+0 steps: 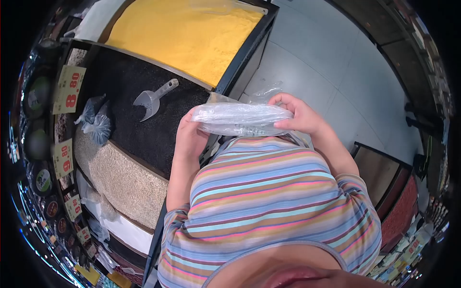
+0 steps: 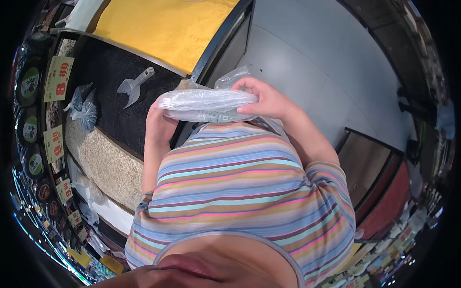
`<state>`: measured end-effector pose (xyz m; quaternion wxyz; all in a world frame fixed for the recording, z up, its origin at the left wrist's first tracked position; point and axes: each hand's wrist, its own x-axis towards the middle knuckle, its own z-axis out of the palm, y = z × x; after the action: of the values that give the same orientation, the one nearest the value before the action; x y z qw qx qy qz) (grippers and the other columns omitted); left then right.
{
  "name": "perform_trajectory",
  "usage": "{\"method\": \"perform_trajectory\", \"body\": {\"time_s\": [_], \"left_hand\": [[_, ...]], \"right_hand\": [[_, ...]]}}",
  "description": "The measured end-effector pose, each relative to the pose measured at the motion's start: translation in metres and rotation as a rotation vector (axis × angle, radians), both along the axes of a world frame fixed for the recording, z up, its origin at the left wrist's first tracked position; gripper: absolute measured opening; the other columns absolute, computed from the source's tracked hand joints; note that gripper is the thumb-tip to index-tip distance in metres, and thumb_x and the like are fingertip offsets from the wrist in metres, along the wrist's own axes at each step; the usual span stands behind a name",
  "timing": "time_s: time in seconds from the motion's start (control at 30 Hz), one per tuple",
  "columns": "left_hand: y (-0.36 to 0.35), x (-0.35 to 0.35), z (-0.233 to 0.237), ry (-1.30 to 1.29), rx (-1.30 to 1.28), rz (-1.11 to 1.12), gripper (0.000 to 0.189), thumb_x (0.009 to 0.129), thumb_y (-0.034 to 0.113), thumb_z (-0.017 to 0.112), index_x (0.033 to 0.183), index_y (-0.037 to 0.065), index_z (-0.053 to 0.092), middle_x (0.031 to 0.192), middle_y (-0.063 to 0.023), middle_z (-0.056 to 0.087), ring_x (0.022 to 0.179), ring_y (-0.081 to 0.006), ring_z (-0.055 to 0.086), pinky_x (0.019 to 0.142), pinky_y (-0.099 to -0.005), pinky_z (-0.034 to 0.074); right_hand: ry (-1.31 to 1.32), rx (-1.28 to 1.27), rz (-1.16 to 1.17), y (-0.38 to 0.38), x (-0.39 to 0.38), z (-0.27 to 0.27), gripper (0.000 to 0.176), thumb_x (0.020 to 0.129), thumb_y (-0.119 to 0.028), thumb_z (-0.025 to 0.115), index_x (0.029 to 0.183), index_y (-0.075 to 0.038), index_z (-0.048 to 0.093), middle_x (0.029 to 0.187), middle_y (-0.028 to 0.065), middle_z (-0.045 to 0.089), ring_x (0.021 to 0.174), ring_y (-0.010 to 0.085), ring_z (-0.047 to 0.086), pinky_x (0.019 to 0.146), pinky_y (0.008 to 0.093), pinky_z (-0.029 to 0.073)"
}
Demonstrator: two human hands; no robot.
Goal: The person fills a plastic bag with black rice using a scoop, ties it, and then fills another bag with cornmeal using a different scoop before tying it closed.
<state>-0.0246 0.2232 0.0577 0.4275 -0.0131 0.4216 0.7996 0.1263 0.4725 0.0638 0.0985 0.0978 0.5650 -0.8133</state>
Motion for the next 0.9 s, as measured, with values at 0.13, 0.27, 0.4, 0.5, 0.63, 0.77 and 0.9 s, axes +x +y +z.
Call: {"method": "perform_trajectory", "body": {"time_s": [0.13, 0.27, 0.4, 0.5, 0.63, 0.77, 0.9], "left_hand": [[0.033, 0.005, 0.014, -0.008, 0.061, 0.189, 0.024, 0.083, 0.001, 0.043, 0.101, -0.001, 0.058, 0.096, -0.0108, 0.064, 0.09, -0.0191, 0.062, 0.082, -0.0334, 0.049], [0.06, 0.007, 0.011, 0.255, -0.037, 0.151, 0.03, 0.076, 0.004, 0.058, 0.106, -0.001, 0.054, 0.096, -0.0073, 0.061, 0.091, -0.0145, 0.059, 0.083, -0.0282, 0.046], [0.09, 0.019, 0.034, 0.359, -0.369, 0.044, 0.053, 0.071, 0.006, 0.072, 0.118, 0.002, 0.048, 0.102, -0.006, 0.058, 0.095, -0.0108, 0.054, 0.081, -0.0249, 0.043], [0.098, 0.024, 0.033, 0.431, -0.595, 0.014, 0.057, 0.071, 0.005, 0.072, 0.122, 0.004, 0.048, 0.109, -0.0089, 0.057, 0.099, -0.012, 0.054, 0.084, -0.0249, 0.043], [0.084, 0.02, 0.02, 0.536, -0.747, 0.087, 0.037, 0.078, 0.003, 0.064, 0.113, 0.001, 0.055, 0.107, -0.0076, 0.06, 0.093, -0.0096, 0.055, 0.079, -0.023, 0.044], [0.041, 0.004, 0.006, 0.321, -0.539, 0.233, 0.017, 0.088, 0.007, 0.054, 0.103, 0.0, 0.059, 0.096, -0.005, 0.063, 0.087, -0.0095, 0.058, 0.077, -0.0231, 0.045], [0.022, -0.015, 0.0, 0.164, -0.174, 0.535, 0.02, 0.09, 0.007, 0.047, 0.104, -0.002, 0.058, 0.103, -0.0115, 0.063, 0.096, -0.0196, 0.06, 0.086, -0.0331, 0.046]], "right_hand": [[0.159, 0.547, 0.139, 0.032, -0.05, -0.02, 0.036, 0.074, 0.001, 0.063, 0.109, -0.005, 0.058, 0.09, 0.0025, 0.065, 0.082, 0.0119, 0.059, 0.072, 0.0268, 0.047], [-0.009, 0.275, 0.113, 0.089, -0.082, -0.045, 0.019, 0.081, -0.002, 0.056, 0.1, -0.003, 0.061, 0.09, 0.003, 0.064, 0.083, 0.0105, 0.059, 0.074, 0.0247, 0.046], [-0.139, -0.355, 0.007, 0.124, -0.115, -0.044, 0.014, 0.086, -0.004, 0.049, 0.095, -0.003, 0.06, 0.084, 0.0032, 0.063, 0.079, 0.0119, 0.06, 0.072, 0.0234, 0.045], [-0.168, -0.575, 0.061, 0.121, -0.136, -0.025, 0.014, 0.086, -0.005, 0.047, 0.094, -0.002, 0.059, 0.082, 0.0036, 0.062, 0.077, 0.0116, 0.059, 0.069, 0.0241, 0.046], [-0.042, -0.799, 0.358, 0.102, -0.158, -0.036, 0.017, 0.085, -0.011, 0.049, 0.095, 0.0, 0.057, 0.089, 0.0097, 0.063, 0.081, 0.0177, 0.062, 0.072, 0.0293, 0.05], [-0.26, -0.567, 0.217, 0.069, -0.159, 0.016, 0.016, 0.081, -0.006, 0.053, 0.095, 0.001, 0.056, 0.085, 0.0078, 0.062, 0.073, 0.0161, 0.06, 0.063, 0.0269, 0.048], [-0.118, -0.228, 0.559, 0.078, -0.175, -0.026, 0.035, 0.077, -0.011, 0.067, 0.107, 0.0, 0.055, 0.098, 0.0068, 0.062, 0.085, 0.0125, 0.06, 0.071, 0.0246, 0.049]]}}
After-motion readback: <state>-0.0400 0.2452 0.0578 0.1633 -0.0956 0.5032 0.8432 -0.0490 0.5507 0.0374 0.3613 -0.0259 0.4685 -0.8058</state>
